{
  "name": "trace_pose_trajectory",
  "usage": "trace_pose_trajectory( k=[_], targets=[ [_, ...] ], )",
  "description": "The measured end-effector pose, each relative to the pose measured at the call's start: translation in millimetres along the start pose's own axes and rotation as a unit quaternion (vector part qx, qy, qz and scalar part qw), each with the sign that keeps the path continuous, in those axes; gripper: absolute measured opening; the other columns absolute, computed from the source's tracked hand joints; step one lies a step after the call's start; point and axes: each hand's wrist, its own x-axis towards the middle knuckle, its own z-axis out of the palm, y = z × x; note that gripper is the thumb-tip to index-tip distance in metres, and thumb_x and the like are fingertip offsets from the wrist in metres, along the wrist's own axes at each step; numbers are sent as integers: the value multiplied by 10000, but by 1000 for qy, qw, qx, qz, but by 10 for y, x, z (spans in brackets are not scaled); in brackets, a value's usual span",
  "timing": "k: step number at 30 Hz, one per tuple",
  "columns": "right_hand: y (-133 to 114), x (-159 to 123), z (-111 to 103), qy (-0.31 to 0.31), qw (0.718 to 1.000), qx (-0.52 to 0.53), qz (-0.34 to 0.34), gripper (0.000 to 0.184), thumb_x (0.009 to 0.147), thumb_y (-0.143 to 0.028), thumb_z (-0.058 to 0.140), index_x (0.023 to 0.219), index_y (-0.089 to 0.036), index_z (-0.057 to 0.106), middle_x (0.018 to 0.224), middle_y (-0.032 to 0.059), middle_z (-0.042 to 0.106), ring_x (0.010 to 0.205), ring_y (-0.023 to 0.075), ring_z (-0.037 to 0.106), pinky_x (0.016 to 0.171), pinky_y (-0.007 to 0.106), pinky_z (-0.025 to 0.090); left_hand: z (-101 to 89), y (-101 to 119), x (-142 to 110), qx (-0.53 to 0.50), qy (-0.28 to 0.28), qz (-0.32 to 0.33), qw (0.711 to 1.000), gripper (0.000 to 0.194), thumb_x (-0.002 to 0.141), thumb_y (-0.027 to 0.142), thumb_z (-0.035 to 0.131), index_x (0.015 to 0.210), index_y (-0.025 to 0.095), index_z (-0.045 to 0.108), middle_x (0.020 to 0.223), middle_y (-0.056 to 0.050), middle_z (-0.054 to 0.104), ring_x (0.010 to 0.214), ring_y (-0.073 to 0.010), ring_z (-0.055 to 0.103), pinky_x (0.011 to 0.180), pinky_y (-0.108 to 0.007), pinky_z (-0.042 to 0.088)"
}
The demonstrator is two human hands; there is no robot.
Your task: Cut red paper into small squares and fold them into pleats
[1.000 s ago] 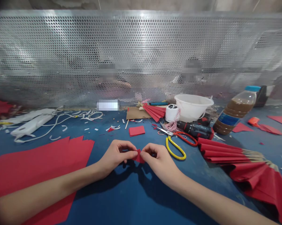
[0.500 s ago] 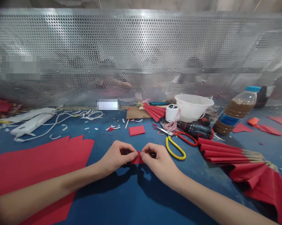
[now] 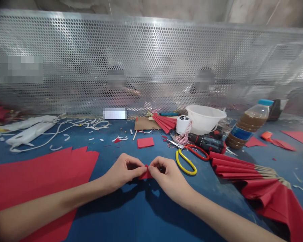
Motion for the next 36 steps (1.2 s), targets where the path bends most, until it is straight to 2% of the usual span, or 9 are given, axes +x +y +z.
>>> trace_pose_trajectory(
  k=[7,13,18,22,29,32,36],
  targets=[
    [-36,10,-22,-12,1000,14,12,270,918,-371,589,756,-157,623,627,-35,493,587,117,431,545,247,324,-3,8,-19,-7,-19,7,1000,189,846,289,627,794,131,716,667,-17,662,578,-105,537,529,-191,396],
    [-75,-13,-7,-30,999,44,5,274,931,-373,590,780,-151,645,675,1,609,638,136,522,593,249,385,14,-46,-39,-12,-52,19,998,159,846,245,607,772,132,692,652,-12,657,581,-101,538,541,-193,390],
    [-67,-28,-1,-20,1000,24,4,283,943,-392,584,788,-159,620,659,-18,572,616,125,488,575,244,372,16,-26,-23,-17,-57,1,998,158,819,244,620,734,127,684,587,6,618,523,-92,493,488,-193,343],
    [-85,-21,3,-23,999,38,13,291,941,-396,584,796,-150,644,672,0,605,630,133,524,590,250,396,1,10,-20,0,-68,-3,998,180,790,217,620,648,121,673,553,14,589,488,-78,439,472,-197,313],
    [-108,-40,16,-39,999,24,16,239,937,-338,570,773,-165,599,653,-13,606,601,122,521,550,235,371,-28,-16,-24,-1,-91,-7,996,166,765,224,656,655,118,721,542,4,609,480,-89,456,485,-215,325],
    [-98,-37,15,-20,1000,11,12,230,948,-327,539,776,-176,565,648,-29,572,596,114,499,554,229,367,-32,9,-12,-21,-80,-16,996,198,781,274,667,672,122,732,542,1,615,477,-90,469,483,-211,332],
    [-66,-9,13,2,1000,-3,12,228,926,-322,553,755,-173,571,620,-45,496,568,103,428,525,227,329,-35,15,-11,-45,-29,-15,998,226,785,296,669,631,133,700,537,1,619,485,-93,499,481,-200,338]
  ],
)
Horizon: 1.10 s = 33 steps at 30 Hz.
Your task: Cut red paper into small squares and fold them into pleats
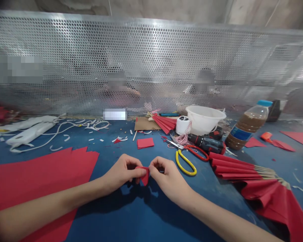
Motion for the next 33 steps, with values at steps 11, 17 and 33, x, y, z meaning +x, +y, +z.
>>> trace_pose_trajectory(
  k=[11,17,33],
  targets=[
    [-6,-27,-54,-113,993,22,28,253,871,-351,659,719,-165,580,604,-55,447,540,92,373,499,225,280,12,-9,-15,0,5,27,1000,194,789,264,677,655,124,675,574,13,589,513,-85,467,499,-205,330],
    [49,-31,-59,-97,994,48,-4,279,888,-393,657,746,-157,612,628,-44,465,553,96,383,502,223,313,7,-14,-13,-1,-4,37,999,255,834,358,681,731,126,695,605,11,600,520,-83,469,497,-200,336],
    [-27,-28,-47,-102,993,53,3,254,935,-330,584,799,-136,677,571,-37,496,519,98,441,520,229,346,-1,-9,-5,-19,0,30,999,190,803,280,706,714,112,701,589,11,594,513,-77,447,486,-197,324]
  ],
)
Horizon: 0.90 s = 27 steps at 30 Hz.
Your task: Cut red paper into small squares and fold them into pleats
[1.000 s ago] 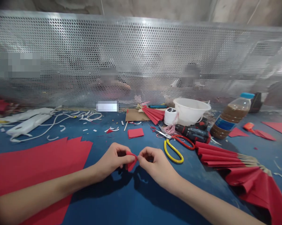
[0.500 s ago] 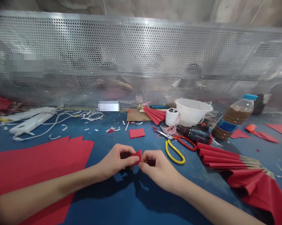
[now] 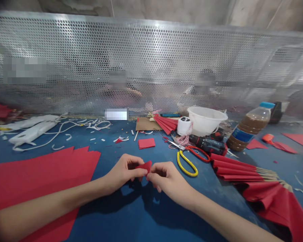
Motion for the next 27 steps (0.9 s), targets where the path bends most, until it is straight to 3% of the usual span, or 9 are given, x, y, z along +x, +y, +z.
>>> trace_pose_trajectory(
  k=[6,14,27],
  targets=[
    [96,22,-2,14,1000,-19,-11,251,909,-366,646,801,-141,671,623,-38,491,531,82,397,496,212,315,8,3,-6,2,-1,-6,1000,208,806,307,704,725,116,703,582,13,594,508,-77,441,484,-197,321],
    [27,2,-4,33,999,4,-3,303,937,-400,614,794,-139,672,576,-47,466,514,78,380,483,216,272,1,13,4,27,-22,-5,999,197,816,287,664,713,119,672,577,13,587,506,-83,440,484,-206,313],
    [78,41,-16,52,998,24,8,276,901,-390,660,780,-145,629,605,-39,509,527,82,410,499,220,290,-9,-19,16,13,-27,-17,999,202,821,296,672,728,118,689,571,12,587,512,-90,495,490,-199,336]
  ],
)
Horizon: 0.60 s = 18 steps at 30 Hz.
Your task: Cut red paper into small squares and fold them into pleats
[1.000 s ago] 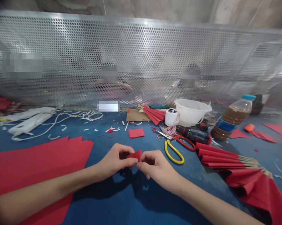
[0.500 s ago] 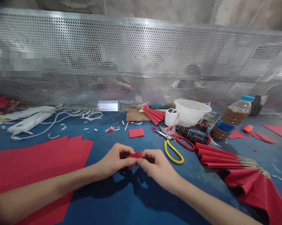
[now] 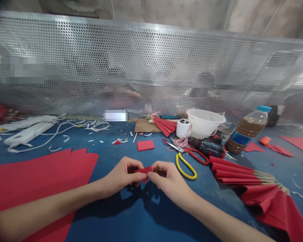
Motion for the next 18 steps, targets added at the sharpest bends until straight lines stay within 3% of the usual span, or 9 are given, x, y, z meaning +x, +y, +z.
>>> trace_pose_trajectory(
  k=[6,12,18],
  targets=[
    [46,26,-14,18,1000,19,0,334,877,-410,677,693,-166,545,521,-65,451,482,75,350,483,228,240,15,-17,7,-15,22,6,1000,194,811,297,696,740,116,692,566,15,597,504,-84,495,472,-186,335],
    [40,37,-7,74,993,86,24,361,870,-433,690,694,-185,495,503,-86,401,479,71,293,469,226,188,15,-47,20,-52,11,10,999,276,857,358,645,755,109,709,640,-47,683,560,-124,596,474,-193,386],
    [20,36,-22,38,996,78,21,291,880,-405,688,756,-159,595,538,-70,440,490,69,340,478,220,223,23,-47,14,-35,13,19,999,248,872,320,630,781,111,726,615,-37,665,546,-113,581,475,-185,389]
  ],
)
